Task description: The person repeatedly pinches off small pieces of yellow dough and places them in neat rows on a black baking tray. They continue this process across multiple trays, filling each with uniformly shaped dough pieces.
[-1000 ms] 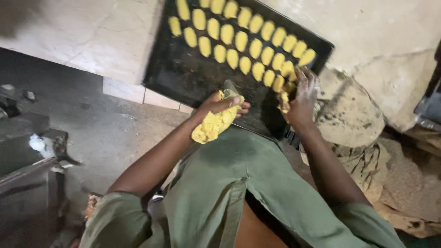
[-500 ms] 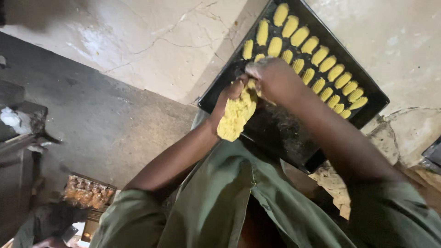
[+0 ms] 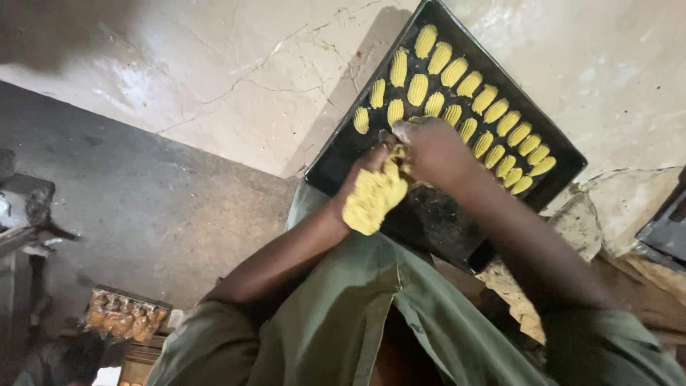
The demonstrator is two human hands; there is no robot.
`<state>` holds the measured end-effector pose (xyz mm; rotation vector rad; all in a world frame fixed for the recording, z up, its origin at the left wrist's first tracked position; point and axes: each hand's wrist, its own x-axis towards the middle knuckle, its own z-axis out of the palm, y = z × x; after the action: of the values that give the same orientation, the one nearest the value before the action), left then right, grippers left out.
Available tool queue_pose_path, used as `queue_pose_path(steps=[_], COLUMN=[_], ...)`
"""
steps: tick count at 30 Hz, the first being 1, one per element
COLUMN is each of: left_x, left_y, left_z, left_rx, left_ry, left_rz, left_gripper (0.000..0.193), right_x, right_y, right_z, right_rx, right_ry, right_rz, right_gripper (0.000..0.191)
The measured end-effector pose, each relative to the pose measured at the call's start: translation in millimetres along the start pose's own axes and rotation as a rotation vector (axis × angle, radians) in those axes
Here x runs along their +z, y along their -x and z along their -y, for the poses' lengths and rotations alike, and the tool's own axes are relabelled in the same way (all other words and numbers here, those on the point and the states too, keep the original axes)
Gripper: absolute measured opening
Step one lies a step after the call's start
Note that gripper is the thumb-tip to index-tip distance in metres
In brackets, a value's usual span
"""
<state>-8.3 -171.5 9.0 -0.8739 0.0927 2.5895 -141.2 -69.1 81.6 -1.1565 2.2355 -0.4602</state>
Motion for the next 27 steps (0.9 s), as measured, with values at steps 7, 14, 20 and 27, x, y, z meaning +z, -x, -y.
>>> queue_pose_path(steps=[7,14,20,27], left_x=[-8,-17,-13,-13], left_y=[18,-14,13,-14], left_z=[35,66,85,115], left_rx=[0.009,-0.025,-0.015,0.052], left_ry=[-0.037,-0.036,-0.047,0.265], left_rz=[-0.041,-0.050,-0.091,0.507], left_gripper=[0.028,0.028,0.027,0.035], right_x=[15,23,27,32], right_y=[31,55,84,104], right_z=[-12,-19,-33,-37], right_rx=[0.003,0.136,0.090,0.221], right_ry=[0.013,0.098,-0.071,0.094], right_rz=[-0.004,-0.149,0.039,-0.073], right_gripper=[0.023,0.018,0.027,0.014])
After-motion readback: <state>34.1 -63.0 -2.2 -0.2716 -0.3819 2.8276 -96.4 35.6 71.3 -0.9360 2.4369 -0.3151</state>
